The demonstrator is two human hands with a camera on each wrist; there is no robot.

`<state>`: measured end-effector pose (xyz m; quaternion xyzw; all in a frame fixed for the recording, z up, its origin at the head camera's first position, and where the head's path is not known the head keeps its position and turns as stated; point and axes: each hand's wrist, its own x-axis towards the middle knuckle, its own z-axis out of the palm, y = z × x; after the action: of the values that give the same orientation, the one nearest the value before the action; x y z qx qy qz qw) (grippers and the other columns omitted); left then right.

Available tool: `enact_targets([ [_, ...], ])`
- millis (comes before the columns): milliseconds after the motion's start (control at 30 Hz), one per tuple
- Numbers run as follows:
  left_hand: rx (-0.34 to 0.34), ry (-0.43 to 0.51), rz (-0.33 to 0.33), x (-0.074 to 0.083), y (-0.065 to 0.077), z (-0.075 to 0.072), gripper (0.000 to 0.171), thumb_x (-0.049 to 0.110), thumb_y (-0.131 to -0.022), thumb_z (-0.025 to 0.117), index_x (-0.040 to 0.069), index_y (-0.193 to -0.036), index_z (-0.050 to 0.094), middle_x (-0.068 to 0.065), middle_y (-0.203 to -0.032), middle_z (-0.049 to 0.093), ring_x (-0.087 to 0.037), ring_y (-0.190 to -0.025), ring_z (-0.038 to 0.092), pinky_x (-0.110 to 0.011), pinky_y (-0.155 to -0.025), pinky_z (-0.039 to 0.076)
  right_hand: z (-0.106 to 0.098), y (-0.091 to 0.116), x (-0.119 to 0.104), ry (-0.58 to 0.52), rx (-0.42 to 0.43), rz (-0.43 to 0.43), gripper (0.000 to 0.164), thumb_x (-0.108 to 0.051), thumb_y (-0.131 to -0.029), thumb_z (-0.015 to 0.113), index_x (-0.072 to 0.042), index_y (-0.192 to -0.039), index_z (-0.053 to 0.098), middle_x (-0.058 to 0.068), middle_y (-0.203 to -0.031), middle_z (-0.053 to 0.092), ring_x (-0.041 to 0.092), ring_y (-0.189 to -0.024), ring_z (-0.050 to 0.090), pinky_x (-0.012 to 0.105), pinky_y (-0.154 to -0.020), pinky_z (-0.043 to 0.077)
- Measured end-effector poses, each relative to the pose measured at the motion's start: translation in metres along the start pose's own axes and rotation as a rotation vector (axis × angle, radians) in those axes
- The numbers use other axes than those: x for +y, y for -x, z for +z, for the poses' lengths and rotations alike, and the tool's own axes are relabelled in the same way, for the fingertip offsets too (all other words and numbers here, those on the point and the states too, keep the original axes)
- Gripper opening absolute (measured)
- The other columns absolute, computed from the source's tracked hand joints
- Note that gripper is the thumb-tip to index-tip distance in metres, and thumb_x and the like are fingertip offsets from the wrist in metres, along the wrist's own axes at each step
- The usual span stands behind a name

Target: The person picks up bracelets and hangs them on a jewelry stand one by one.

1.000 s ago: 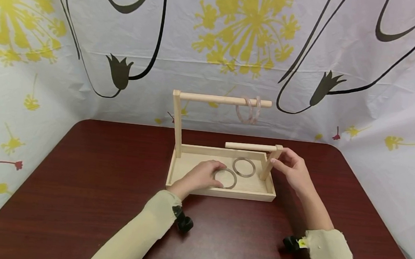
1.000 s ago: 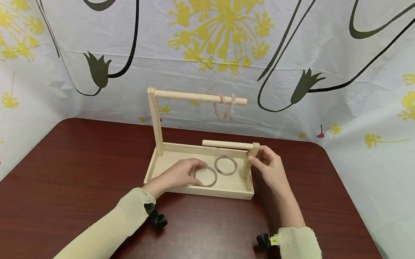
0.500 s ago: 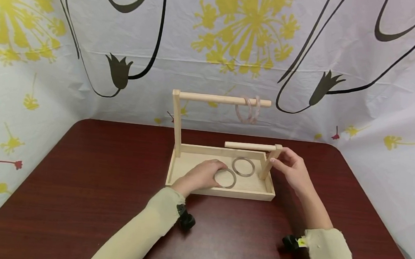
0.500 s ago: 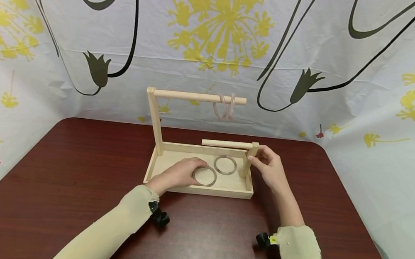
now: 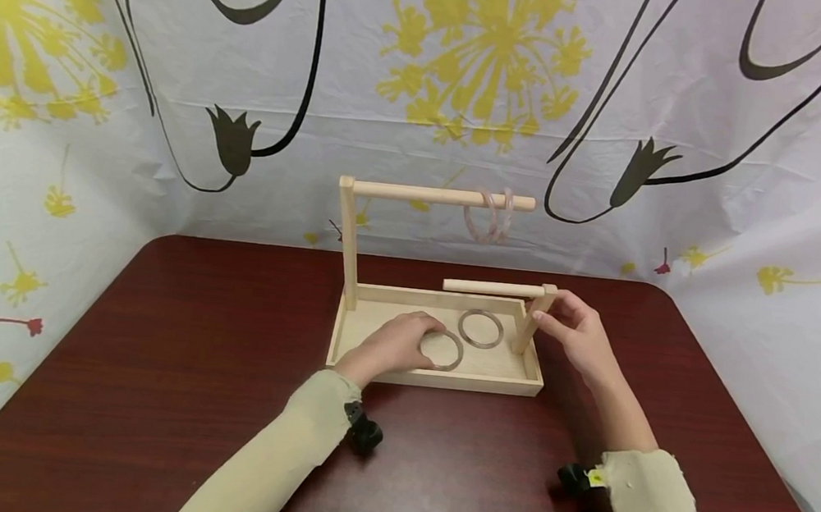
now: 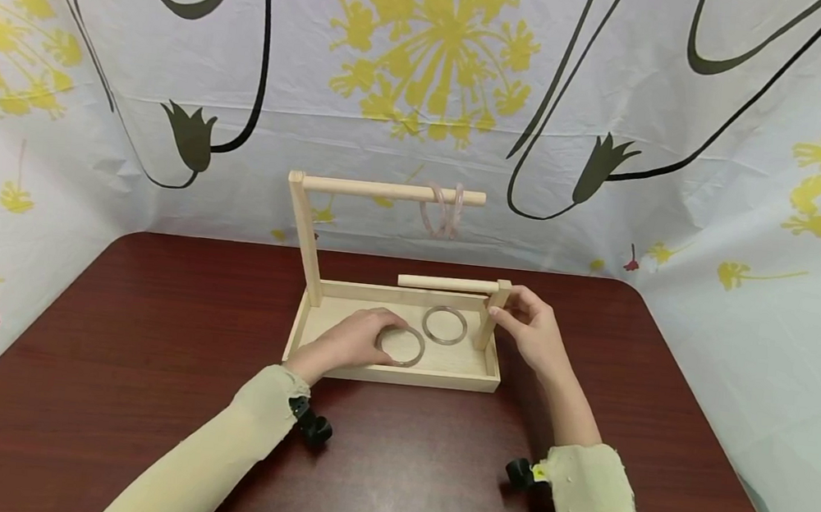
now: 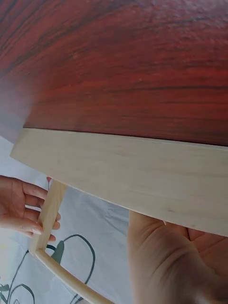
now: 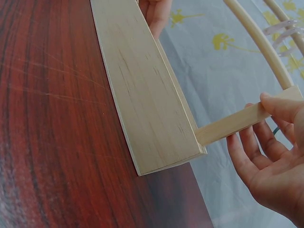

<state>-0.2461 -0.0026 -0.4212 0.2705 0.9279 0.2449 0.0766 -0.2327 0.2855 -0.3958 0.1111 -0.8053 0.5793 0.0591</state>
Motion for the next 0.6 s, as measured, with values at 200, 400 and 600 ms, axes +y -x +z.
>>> enact_targets([
  [200, 0.007, 0.062, -0.015, -0.007, 0.002, -0.005, 0.064, 0.021, -0.076, 0.087, 0.008, -0.134, 0.062, -0.008, -0.135, 0.063, -0.025, -0.127, 0.057, -0.038, -0.11, 0.044, 0.0, 0.0, -0.001, 0.003, 0.002, 0.005, 0.018, -0.008, -0.095, 0.067, -0.018, -0.111, 0.065, -0.017, -0.1, 0.07, -0.002, -0.09, 0.066, 0.014, -0.08, 0.051],
  [400, 0.029, 0.201, -0.051, -0.014, 0.006, -0.01, 0.07, 0.022, -0.077, 0.087, 0.009, -0.139, 0.057, -0.01, -0.135, 0.063, -0.026, -0.122, 0.059, -0.041, -0.108, 0.045, 0.0, 0.0, -0.001, 0.001, 0.001, 0.011, 0.02, -0.009, -0.095, 0.067, -0.008, -0.115, 0.063, -0.017, -0.1, 0.071, -0.001, -0.091, 0.066, 0.015, -0.08, 0.051],
  [600, 0.073, 0.424, -0.069, -0.02, 0.011, -0.013, 0.067, 0.019, -0.081, 0.084, 0.006, -0.141, 0.055, -0.013, -0.14, 0.06, -0.03, -0.127, 0.06, -0.04, -0.108, 0.047, 0.0, 0.0, -0.001, 0.015, 0.002, 0.002, 0.025, -0.008, -0.095, 0.067, 0.0, -0.117, 0.06, -0.02, -0.097, 0.069, -0.002, -0.09, 0.066, 0.014, -0.08, 0.051],
])
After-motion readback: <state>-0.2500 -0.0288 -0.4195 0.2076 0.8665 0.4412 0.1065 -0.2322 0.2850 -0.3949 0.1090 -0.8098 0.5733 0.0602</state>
